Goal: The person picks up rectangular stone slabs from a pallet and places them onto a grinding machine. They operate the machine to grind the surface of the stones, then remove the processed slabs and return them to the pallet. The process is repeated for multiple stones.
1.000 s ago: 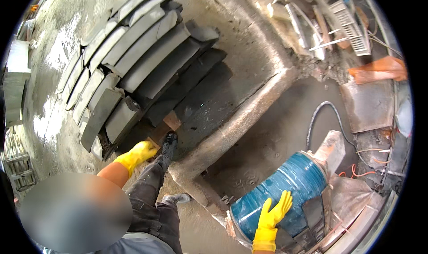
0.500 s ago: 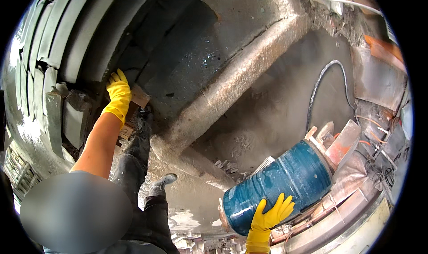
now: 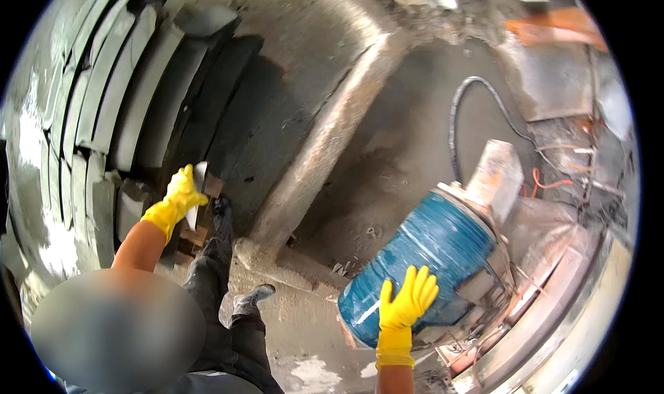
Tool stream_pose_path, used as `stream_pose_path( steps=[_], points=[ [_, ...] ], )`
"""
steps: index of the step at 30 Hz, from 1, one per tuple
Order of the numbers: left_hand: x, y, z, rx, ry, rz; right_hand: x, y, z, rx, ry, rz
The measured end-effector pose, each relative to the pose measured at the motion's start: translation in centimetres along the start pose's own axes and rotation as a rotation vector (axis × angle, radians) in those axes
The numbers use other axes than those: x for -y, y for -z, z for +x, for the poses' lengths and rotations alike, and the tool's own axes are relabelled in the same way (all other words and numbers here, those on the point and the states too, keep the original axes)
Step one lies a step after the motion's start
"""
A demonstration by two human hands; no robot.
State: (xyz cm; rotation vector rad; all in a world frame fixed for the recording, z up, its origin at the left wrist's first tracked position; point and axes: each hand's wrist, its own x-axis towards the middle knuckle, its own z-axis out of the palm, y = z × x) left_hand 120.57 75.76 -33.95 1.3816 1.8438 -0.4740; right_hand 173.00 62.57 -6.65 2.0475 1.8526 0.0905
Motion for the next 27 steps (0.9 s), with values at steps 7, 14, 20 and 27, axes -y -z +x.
stream_pose_path(
  steps=[7,14,20,27],
  points=[
    [-6.4,3.4,-14.5,-0.033,-0.367,-0.501,-2.5,3.4,1.3,-0.169,0.140,0.316],
    [-15.3,4.9,-34.9,0.406,-0.540,-1.067,-2.5,6.0,-12.9,0.006,0.065,1.163],
    [-19.0,1.2,-47.1,0.743,-0.690,-1.347,3.6,9.4,-32.1,0.307,-0.124,2.045],
    [-26.6,-3.2,-60.0,1.158,-0.683,-1.253,1.2,12.1,-44.9,0.037,-0.702,3.197]
  ],
)
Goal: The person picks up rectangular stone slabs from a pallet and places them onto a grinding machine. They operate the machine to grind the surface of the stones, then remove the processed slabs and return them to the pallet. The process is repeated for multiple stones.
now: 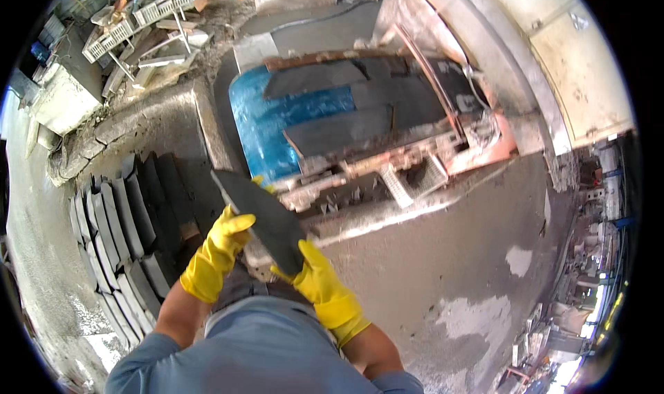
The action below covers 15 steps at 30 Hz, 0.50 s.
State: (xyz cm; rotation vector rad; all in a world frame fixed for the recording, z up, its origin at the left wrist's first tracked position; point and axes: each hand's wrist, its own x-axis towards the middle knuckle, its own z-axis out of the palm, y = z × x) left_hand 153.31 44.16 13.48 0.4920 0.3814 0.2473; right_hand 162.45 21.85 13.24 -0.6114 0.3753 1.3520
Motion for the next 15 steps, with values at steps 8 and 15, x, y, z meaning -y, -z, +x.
stream_pose_path(
  steps=[8,15],
  points=[
    [0.5,-3.4,1.1,0.173,0.115,0.011,6.0,2.4,-5.6,-0.165,0.628,-0.451],
    [-3.6,2.9,-1.7,0.298,0.246,0.552,7.4,2.7,-6.6,-0.066,0.495,-0.697]
  ],
)
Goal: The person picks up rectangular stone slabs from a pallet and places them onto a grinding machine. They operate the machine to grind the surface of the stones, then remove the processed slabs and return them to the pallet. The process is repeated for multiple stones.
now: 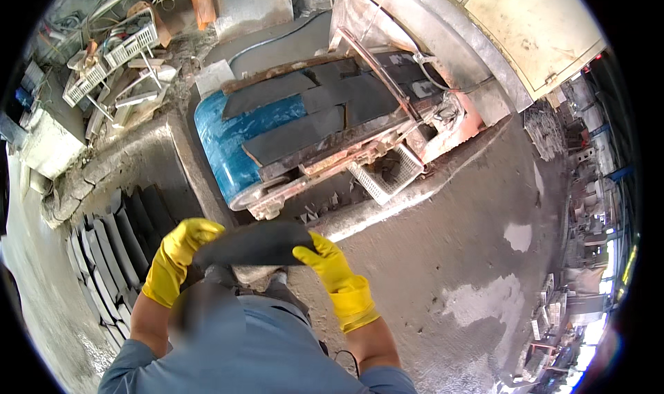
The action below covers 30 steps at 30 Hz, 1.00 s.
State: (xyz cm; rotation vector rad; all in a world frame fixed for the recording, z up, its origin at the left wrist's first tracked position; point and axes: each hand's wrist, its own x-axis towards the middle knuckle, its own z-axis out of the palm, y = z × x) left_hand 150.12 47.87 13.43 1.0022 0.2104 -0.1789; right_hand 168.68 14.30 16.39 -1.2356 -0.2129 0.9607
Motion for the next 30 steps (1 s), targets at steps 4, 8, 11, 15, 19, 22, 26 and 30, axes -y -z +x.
stream_pose_path(
  steps=[4,8,11,15,19,22,26,30],
  points=[
    [-1.5,-5.5,-0.5,0.332,0.345,-0.384,4.8,-3.4,2.2,0.418,-0.073,-0.205],
    [-3.3,-3.6,-0.6,0.239,0.373,-0.050,3.5,-3.2,8.0,0.562,0.000,-0.353],
    [-2.4,-0.1,0.1,-0.094,0.204,0.316,-0.3,0.4,14.8,0.055,0.452,-0.680],
    [-5.9,4.2,5.2,-0.257,0.163,0.912,-5.5,10.0,23.8,-0.762,0.102,-0.656],
    [-7.6,10.1,12.8,-0.240,0.081,1.418,-5.6,11.0,32.1,-1.132,-0.092,-0.265],
    [-9.1,13.9,21.0,-0.194,-0.095,1.544,-5.4,8.0,37.9,-1.415,-0.187,-0.412],
    [-10.6,17.3,30.6,-0.177,-0.357,1.639,-5.7,6.4,39.0,-1.574,-0.261,-0.637],
    [-10.0,18.4,36.9,-0.146,-0.427,1.737,-3.8,6.0,40.4,-1.581,-0.367,-0.548]
  ],
)
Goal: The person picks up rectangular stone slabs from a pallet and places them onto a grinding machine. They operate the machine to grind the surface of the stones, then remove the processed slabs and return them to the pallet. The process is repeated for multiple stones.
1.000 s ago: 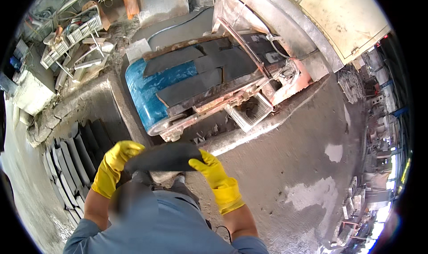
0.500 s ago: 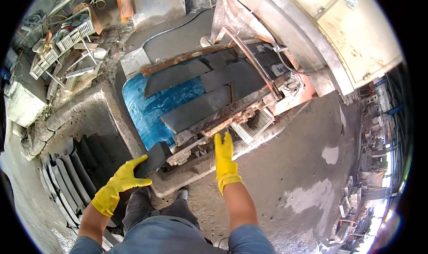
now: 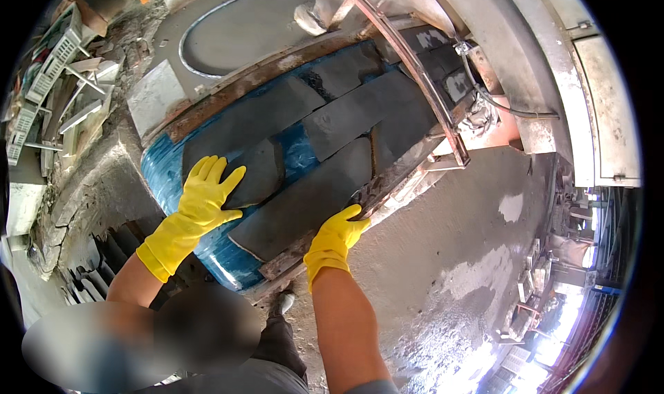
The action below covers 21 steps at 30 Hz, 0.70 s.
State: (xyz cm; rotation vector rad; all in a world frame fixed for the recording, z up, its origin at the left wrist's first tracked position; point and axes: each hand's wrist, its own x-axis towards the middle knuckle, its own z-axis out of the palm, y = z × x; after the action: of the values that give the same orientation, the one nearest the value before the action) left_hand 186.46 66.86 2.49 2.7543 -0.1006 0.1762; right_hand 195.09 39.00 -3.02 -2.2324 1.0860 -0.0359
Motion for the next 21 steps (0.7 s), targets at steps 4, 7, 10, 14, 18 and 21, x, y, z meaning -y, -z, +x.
stream_pose_path(
  steps=[4,7,10,14,18,21],
  points=[
    [0.1,-1.3,1.6,-0.030,-0.127,-0.053,0.6,0.0,0.0,-0.003,0.023,-0.061],
    [-0.5,-3.2,1.2,-0.049,-0.083,-0.019,-1.1,-1.1,1.7,-0.020,0.033,-0.041],
    [-1.2,-4.0,2.0,-0.065,-0.058,-0.007,0.0,-0.6,0.9,-0.002,-0.005,-0.048],
    [-1.6,-4.8,5.0,-0.043,-0.115,-0.022,-2.1,-1.6,1.9,-0.042,0.007,-0.018],
    [-1.0,-4.9,5.5,-0.019,-0.135,-0.007,-1.8,-1.9,1.9,-0.035,0.025,-0.010],
    [-0.8,-4.8,5.5,-0.034,-0.136,-0.015,-1.9,-1.8,1.4,-0.059,0.052,-0.061]
  ],
)
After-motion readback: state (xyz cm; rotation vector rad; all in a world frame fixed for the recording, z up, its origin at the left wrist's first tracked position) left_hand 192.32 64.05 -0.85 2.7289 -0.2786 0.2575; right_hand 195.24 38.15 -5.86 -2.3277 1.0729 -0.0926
